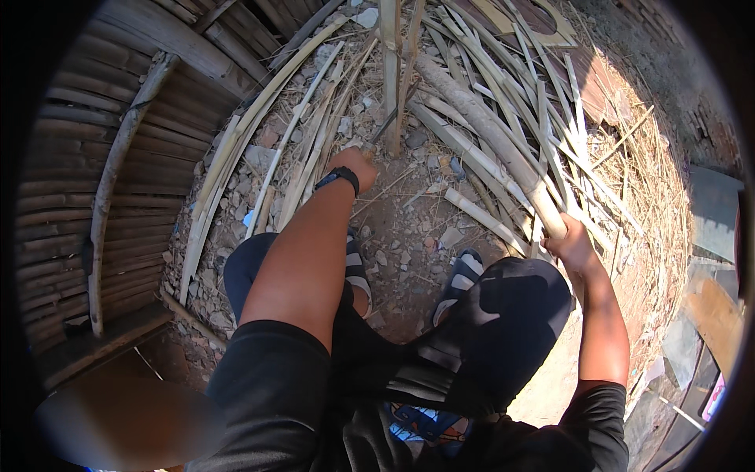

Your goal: The person splits a long bamboo pole into thin strips using a knife. They hold the bamboo with one hand and use the knife to split it lengthwise, then separate the resulting strips.

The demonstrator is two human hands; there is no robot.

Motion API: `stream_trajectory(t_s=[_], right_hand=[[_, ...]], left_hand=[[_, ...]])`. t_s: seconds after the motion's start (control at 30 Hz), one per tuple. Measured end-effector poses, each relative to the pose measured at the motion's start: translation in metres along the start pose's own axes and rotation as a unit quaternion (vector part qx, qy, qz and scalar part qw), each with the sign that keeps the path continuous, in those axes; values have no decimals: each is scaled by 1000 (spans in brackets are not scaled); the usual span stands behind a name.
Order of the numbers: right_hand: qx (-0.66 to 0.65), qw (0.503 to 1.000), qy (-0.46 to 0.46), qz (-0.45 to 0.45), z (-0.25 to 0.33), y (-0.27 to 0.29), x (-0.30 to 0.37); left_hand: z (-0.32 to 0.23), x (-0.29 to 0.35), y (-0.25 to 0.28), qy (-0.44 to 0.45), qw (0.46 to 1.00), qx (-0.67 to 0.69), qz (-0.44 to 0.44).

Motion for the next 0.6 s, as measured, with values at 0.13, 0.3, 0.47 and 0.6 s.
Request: stream_trajectory(t_s=[0.13,0.3,0.47,0.6], right_hand=[[-93,987,70,-114,12,52,3],[-146,951,167,-218,49,83,-2],[-162,983,55,-62,-15,-13,-18],[-9,997,2,80,-57,-75,-16]], left_hand=[[-1,0,-6,-9,1000,4,-20],[5,-3,-8,-6,1000,7,-27],[-3,-6,-9,-7,1000,2,-6],[-7,-1,-1,16,998,-33,43]])
Point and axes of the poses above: each hand's wrist, its own x-axis away from the middle knuckle, its own y-axis out of the back of the hand, z = x × y, the point moved 3 cm from there along -x, towards the middle knuckle, and after that the axes turned 4 degrees about -z, right-handed, at the moved point
